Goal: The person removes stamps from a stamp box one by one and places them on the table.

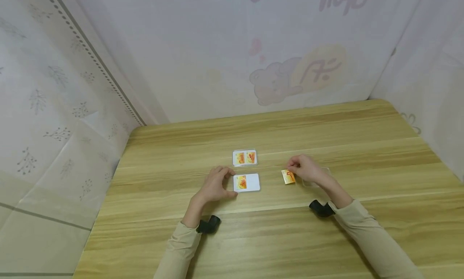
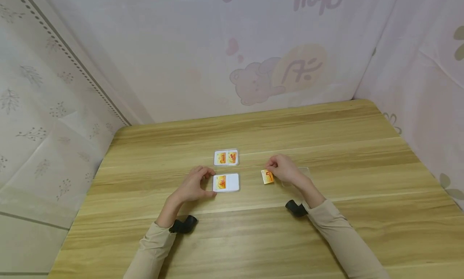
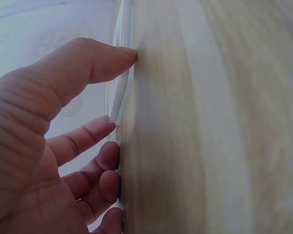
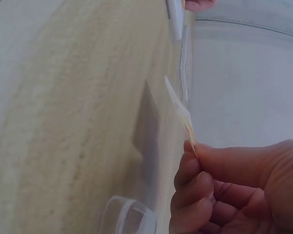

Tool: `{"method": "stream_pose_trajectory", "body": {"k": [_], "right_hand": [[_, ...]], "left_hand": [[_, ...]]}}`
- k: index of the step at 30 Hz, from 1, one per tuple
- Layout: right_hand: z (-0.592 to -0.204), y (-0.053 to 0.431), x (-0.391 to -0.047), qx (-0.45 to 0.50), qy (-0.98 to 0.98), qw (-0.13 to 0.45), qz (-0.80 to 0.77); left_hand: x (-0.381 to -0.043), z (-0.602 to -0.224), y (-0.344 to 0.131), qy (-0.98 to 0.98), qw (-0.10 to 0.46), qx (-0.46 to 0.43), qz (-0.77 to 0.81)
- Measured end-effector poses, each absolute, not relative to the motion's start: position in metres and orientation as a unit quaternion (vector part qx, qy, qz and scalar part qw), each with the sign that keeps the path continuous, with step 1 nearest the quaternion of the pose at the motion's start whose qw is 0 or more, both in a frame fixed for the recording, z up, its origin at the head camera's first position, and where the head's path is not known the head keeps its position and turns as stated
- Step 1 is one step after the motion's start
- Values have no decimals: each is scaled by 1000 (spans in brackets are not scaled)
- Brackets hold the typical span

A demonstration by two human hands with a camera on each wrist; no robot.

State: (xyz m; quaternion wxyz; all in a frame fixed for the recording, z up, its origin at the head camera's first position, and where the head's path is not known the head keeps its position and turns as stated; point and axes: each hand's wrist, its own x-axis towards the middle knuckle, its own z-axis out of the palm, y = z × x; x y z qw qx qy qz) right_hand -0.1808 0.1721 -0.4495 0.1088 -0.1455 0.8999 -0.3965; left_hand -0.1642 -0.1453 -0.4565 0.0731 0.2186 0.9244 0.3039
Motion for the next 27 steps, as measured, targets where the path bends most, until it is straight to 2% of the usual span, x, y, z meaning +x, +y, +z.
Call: {"method": "stream_pose_trajectory", "body": {"k": [21, 27], "right_hand": [[-453, 164, -178, -156, 929, 56, -331], [-452, 161, -177, -139, 933, 67, -325]], "left_hand": [[-165, -459, -145, 926, 76, 208, 305], [-165, -457, -145, 926, 79, 210, 304]]}}
